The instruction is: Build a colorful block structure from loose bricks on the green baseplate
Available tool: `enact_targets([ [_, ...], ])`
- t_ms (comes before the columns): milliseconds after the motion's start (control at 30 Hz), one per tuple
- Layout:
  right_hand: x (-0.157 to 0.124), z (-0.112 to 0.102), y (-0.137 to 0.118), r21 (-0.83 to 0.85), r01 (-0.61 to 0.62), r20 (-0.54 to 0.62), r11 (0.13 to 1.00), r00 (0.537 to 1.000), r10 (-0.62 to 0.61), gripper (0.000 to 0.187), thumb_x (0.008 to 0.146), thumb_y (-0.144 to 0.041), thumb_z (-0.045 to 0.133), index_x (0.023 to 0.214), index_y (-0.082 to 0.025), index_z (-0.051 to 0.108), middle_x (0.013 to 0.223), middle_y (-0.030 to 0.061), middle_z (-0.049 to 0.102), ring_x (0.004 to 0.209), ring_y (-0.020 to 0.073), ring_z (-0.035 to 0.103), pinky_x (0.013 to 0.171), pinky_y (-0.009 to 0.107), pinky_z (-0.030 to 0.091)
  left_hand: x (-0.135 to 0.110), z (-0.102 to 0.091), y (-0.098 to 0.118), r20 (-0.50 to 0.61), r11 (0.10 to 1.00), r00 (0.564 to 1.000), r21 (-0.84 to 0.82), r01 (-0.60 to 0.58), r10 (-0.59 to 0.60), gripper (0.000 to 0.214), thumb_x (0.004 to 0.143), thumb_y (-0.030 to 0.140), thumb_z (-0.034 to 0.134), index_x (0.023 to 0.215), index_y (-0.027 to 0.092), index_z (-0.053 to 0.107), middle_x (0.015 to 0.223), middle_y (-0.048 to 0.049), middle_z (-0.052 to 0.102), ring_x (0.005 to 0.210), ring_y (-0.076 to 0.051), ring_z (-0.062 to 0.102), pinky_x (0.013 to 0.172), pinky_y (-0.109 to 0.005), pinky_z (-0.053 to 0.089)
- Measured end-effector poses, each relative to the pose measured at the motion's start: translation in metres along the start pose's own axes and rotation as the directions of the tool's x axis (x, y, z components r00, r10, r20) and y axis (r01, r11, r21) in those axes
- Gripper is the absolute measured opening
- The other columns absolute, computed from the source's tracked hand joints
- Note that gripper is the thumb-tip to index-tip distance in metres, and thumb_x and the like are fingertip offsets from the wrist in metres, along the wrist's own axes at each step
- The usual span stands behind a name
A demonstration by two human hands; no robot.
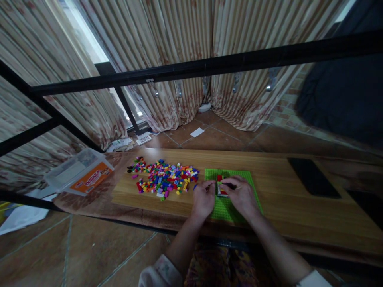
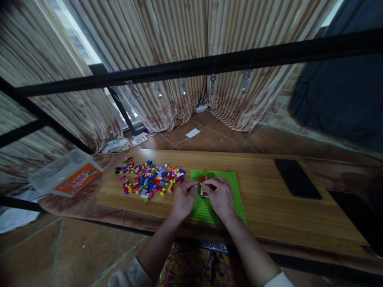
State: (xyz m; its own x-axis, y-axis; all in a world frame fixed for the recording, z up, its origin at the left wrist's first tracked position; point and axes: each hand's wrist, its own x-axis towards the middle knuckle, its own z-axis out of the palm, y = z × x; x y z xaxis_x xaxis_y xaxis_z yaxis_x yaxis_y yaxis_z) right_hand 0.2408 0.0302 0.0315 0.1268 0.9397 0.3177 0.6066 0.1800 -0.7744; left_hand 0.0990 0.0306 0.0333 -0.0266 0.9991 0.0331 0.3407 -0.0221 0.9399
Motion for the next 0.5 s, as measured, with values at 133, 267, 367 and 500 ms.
enact_targets([
  [133,0.0012,0.0015,0.0005,-0.005,-0.016,-0.015,1.000,1.000,0.016,0.017,0.077,-0.036,0.060,0.077,-0.023,0.072,0.080,0.0032,0.066,0.081,0.0199,0.059,0.078,0.036,0.046,0.0026,0.0050,0.0048,0.005,1.000,1.000,-0.005,0.016,-0.016,0.023,0.085,0.024,0.052,0.086,0.018,0.074,0.080,-0.0031,0.073,0.073,-0.015,0.065,0.070,-0.026,0.050],
  [267,0.0018,0.0010,0.0013,-0.012,-0.026,-0.029,1.000,0.999,0.026,0.018,0.078,-0.037,0.059,0.076,-0.022,0.070,0.080,0.0036,0.066,0.078,0.0193,0.059,0.074,0.035,0.046,0.0049,0.0080,0.0055,-0.003,1.000,1.000,0.001,0.016,-0.016,0.022,0.084,0.026,0.054,0.083,0.018,0.074,0.079,-0.0032,0.073,0.071,-0.015,0.065,0.068,-0.025,0.049],
  [367,0.0018,0.0014,0.0018,-0.024,-0.025,-0.041,0.999,0.999,0.024,0.018,0.077,-0.036,0.059,0.075,-0.023,0.070,0.079,0.0033,0.066,0.078,0.0191,0.059,0.074,0.034,0.047,0.0060,0.0094,0.0055,-0.017,0.999,0.999,0.039,0.028,-0.027,0.021,0.084,0.027,0.055,0.083,0.018,0.074,0.079,-0.0038,0.074,0.071,-0.015,0.065,0.067,-0.026,0.048],
  [500,0.0017,0.0025,0.0034,-0.019,-0.032,-0.045,0.999,0.999,0.031,0.015,0.076,-0.035,0.061,0.075,-0.023,0.070,0.078,0.0028,0.066,0.077,0.0189,0.059,0.073,0.034,0.047,0.0063,0.0098,0.0104,-0.049,0.993,0.996,0.091,0.079,-0.075,0.021,0.083,0.027,0.056,0.082,0.018,0.074,0.077,-0.0042,0.074,0.068,-0.015,0.065,0.063,-0.025,0.046],
])
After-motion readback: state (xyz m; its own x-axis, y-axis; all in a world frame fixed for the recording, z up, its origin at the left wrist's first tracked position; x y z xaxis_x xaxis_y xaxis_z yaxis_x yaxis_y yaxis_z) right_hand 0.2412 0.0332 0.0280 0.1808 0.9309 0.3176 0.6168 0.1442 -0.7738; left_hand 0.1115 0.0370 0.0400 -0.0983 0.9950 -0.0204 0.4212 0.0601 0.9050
